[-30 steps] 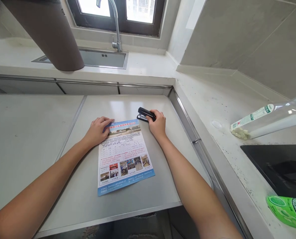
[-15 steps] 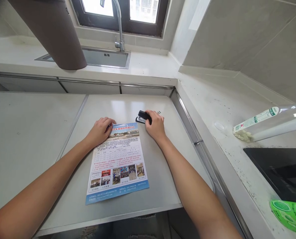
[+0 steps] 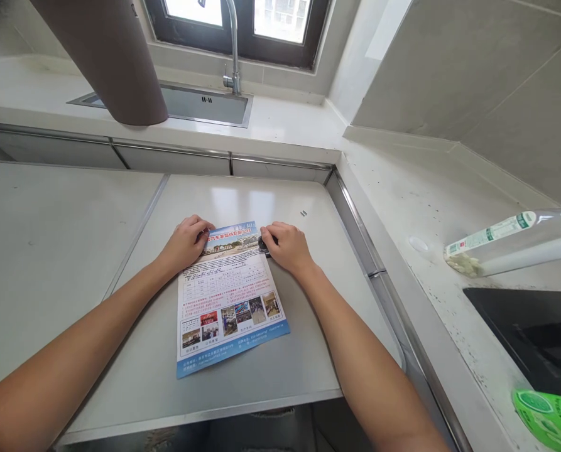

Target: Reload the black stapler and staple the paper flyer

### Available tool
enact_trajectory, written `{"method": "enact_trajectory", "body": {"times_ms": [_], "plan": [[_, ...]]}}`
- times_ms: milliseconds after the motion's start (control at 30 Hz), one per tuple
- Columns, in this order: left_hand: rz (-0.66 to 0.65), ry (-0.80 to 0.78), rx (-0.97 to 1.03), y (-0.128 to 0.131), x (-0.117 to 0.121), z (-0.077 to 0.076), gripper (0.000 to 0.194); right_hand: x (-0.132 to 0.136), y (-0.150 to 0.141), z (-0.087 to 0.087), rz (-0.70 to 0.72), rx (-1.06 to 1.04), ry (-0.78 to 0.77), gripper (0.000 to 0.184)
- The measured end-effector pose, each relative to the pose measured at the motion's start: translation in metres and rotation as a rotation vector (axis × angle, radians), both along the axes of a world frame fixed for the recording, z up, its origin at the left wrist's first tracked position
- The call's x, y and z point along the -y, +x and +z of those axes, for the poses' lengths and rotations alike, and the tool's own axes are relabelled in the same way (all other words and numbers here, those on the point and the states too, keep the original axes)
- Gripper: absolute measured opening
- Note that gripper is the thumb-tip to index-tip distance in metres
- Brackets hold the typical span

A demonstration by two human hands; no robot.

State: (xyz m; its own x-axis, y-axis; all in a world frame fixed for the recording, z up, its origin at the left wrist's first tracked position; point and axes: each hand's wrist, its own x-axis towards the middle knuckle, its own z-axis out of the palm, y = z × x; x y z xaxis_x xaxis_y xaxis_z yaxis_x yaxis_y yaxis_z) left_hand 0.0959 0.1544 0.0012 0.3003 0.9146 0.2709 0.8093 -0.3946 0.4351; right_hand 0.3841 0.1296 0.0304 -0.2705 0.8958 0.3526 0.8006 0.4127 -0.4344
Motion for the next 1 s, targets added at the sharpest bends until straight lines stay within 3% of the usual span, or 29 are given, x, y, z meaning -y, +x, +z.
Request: {"method": "enact_trajectory", "body": {"times_ms": [433,1000], "plan": [[-0.035,0.02,0.047,-0.001,-0.001,-0.004,0.03,0.025,-0.03,0.006,0.056,0.056,-0.048,0.048],[-0.061,-0.002,0.089,0.001,0.002,-0.003,0.032,0.028,-0.042,0.001,0.015,0.174,0.012,0.053]]}}
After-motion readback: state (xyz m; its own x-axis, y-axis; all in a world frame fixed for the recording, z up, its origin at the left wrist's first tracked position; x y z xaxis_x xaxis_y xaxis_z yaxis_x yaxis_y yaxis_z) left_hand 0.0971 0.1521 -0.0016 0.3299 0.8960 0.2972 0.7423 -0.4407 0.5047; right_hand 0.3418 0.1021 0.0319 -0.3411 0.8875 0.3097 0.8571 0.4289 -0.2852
